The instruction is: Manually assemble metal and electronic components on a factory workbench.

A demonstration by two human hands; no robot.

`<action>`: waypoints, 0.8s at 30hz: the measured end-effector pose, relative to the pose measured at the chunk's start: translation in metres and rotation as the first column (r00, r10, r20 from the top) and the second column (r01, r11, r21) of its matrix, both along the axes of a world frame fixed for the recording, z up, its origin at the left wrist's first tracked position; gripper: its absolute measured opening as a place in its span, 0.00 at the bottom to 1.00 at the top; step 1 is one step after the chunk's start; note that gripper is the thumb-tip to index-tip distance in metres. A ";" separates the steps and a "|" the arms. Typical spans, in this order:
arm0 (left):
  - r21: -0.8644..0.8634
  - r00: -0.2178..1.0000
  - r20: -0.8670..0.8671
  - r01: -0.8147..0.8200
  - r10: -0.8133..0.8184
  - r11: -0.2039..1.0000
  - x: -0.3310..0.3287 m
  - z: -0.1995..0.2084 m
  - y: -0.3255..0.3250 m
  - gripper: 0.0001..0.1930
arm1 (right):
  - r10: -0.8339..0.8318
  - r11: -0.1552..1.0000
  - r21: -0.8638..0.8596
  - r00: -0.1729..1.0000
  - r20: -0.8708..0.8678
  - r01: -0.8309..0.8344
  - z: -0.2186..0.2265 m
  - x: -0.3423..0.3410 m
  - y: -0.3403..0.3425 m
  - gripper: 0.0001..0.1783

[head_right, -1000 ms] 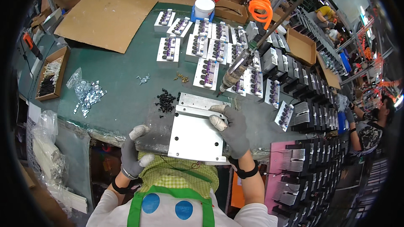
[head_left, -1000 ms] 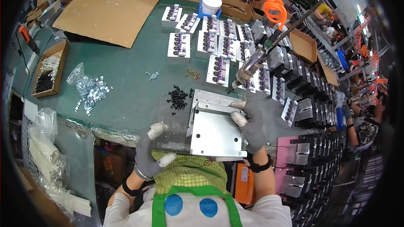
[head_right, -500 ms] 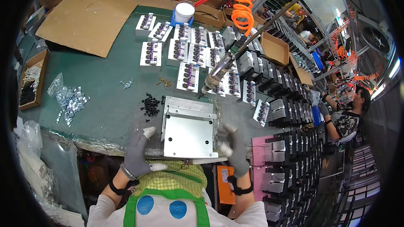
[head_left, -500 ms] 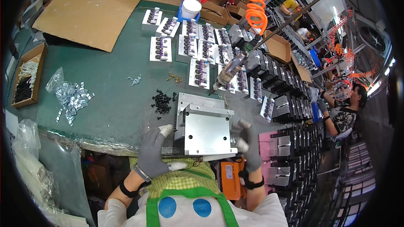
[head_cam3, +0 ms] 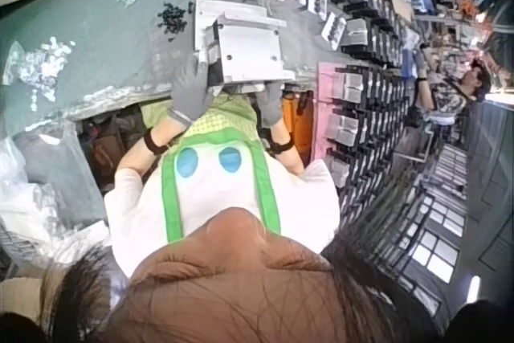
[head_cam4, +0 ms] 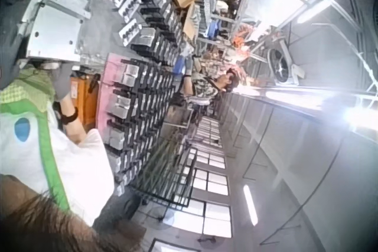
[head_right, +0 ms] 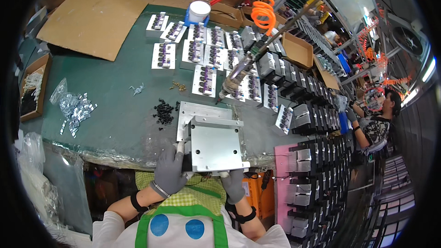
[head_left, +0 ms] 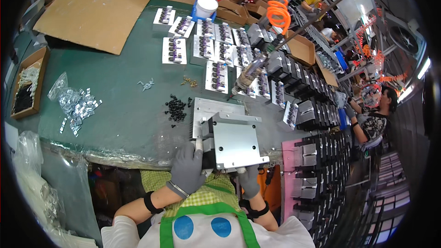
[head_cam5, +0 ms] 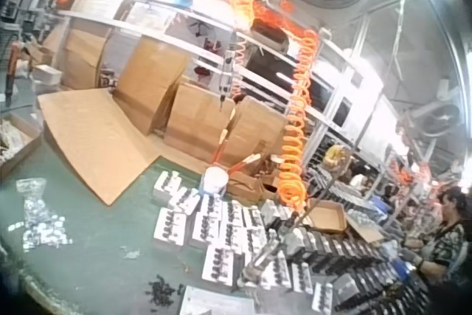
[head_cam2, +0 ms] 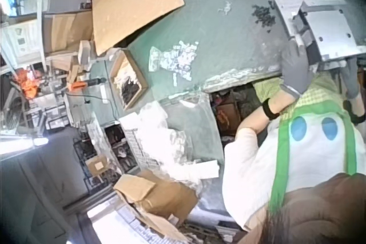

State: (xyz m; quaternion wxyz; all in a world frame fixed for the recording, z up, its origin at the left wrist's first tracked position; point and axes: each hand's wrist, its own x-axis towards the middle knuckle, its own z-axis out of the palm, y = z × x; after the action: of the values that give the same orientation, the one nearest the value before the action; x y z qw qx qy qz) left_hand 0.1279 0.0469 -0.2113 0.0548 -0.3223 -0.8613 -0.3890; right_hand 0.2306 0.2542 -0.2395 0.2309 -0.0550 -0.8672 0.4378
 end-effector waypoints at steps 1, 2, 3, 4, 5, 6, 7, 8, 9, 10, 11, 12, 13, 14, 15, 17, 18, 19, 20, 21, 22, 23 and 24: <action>-0.010 0.999 -0.037 0.026 -0.026 1.000 0.002 0.005 0.002 0.29 | -0.013 1.000 0.004 1.000 -0.007 0.013 -0.006 0.009 0.006 0.21; -0.018 0.996 -0.067 0.055 -0.056 0.998 0.003 0.017 0.005 0.29 | -0.063 0.997 -0.044 0.998 0.021 0.064 -0.009 0.021 0.011 0.21; -0.008 0.994 -0.072 0.077 -0.077 0.997 0.004 0.027 0.009 0.29 | -0.112 0.989 -0.091 0.993 0.049 0.116 -0.011 0.028 0.017 0.21; 0.020 0.986 -0.100 0.136 -0.133 0.991 0.005 0.035 0.014 0.35 | -0.135 0.987 -0.083 0.990 0.041 0.138 -0.013 0.031 0.023 0.21; 0.047 0.974 -0.129 0.195 -0.188 0.980 0.006 0.042 0.020 0.40 | -0.177 0.984 0.030 0.984 0.027 0.176 -0.015 0.035 0.029 0.20; 0.127 0.957 -0.203 0.233 -0.205 0.964 0.006 0.048 0.027 0.41 | -0.218 0.966 0.142 0.976 0.010 0.214 -0.017 0.038 0.037 0.20; 0.135 0.951 -0.214 0.254 -0.222 0.958 0.006 0.053 0.033 0.41 | -0.254 0.935 0.252 0.967 -0.010 0.248 -0.019 0.040 0.045 0.19; 0.167 0.934 -0.231 0.315 -0.273 0.934 0.007 0.058 0.039 0.41 | -0.286 0.891 0.358 0.958 -0.033 0.279 -0.021 0.042 0.053 0.19; 0.196 0.914 -0.249 0.373 -0.322 0.907 0.007 0.063 0.044 0.42 | -0.316 0.835 0.458 0.947 -0.058 0.306 -0.023 0.043 0.061 0.18; 0.173 0.902 -0.229 0.407 -0.365 0.897 0.007 0.070 0.048 0.42 | -0.346 0.765 0.551 0.934 -0.084 0.333 -0.023 0.045 0.069 0.18; 0.179 0.893 -0.241 0.425 -0.379 0.887 0.005 0.075 0.052 0.42 | -0.372 0.685 0.637 0.921 -0.112 0.354 -0.024 0.046 0.076 0.18; 0.198 0.874 -0.213 0.476 -0.437 0.857 0.002 0.079 0.055 0.41 | -0.394 0.597 0.712 0.908 -0.140 0.369 -0.023 0.046 0.082 0.17; 0.214 0.848 -0.183 0.527 -0.497 0.822 0.001 0.081 0.057 0.40 | -0.417 0.504 0.776 0.894 -0.167 0.380 -0.023 0.048 0.086 0.17; 0.244 0.827 -0.169 0.562 -0.536 0.790 -0.002 0.082 0.057 0.40 | -0.435 0.406 0.830 0.879 -0.193 0.383 -0.023 0.050 0.089 0.16; 0.242 0.817 -0.177 0.576 -0.549 0.780 -0.005 0.080 0.054 0.40 | -0.449 0.397 0.828 0.871 -0.202 0.396 -0.023 0.050 0.090 0.16; 0.173 0.865 -0.144 0.501 -0.481 0.848 -0.010 0.072 0.049 0.41 | -0.542 0.840 -0.132 0.820 -0.183 0.526 -0.023 0.045 0.092 0.18; 0.156 0.881 -0.044 0.473 -0.472 0.867 -0.017 0.068 0.046 0.41 | -0.566 0.683 -0.638 0.810 -0.153 0.356 -0.021 0.043 0.095 0.20; 0.155 0.871 -0.051 0.490 -0.489 0.858 -0.023 0.059 0.044 0.41 | -0.581 0.677 -0.639 0.798 -0.159 0.365 -0.018 0.043 0.099 0.20; 0.076 0.926 -0.125 0.367 -0.356 0.927 -0.030 0.050 0.040 0.41 | -0.537 0.753 -0.529 0.830 -0.151 0.391 -0.014 0.039 0.103 0.20; 0.009 0.952 -0.210 0.227 -0.220 0.974 -0.037 0.043 0.036 0.41 | -0.495 0.817 -0.410 0.858 -0.136 0.406 -0.012 0.039 0.107 0.21; 0.008 0.948 -0.217 0.239 -0.232 0.971 -0.043 0.039 0.033 0.41 | -0.534 0.833 -0.211 0.843 -0.068 0.511 -0.023 0.049 0.123 0.22; -0.073 0.965 -0.184 0.174 -0.185 0.982 -0.049 0.034 0.031 0.41 | -0.625 0.663 -0.559 0.779 -0.047 0.498 0.004 0.029 0.105 0.22; -0.156 0.979 -0.156 0.108 -0.132 0.982 -0.055 0.030 0.029 0.40 | -0.597 0.671 -0.577 0.800 -0.050 0.465 0.018 0.022 0.100 0.19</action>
State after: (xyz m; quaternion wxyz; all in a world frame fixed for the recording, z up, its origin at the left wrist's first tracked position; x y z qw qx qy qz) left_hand 0.0733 0.0761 -0.1809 0.0788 -0.4082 -0.8588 -0.2992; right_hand 0.2529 0.3540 -0.2217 0.4247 -0.3169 -0.6201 0.5785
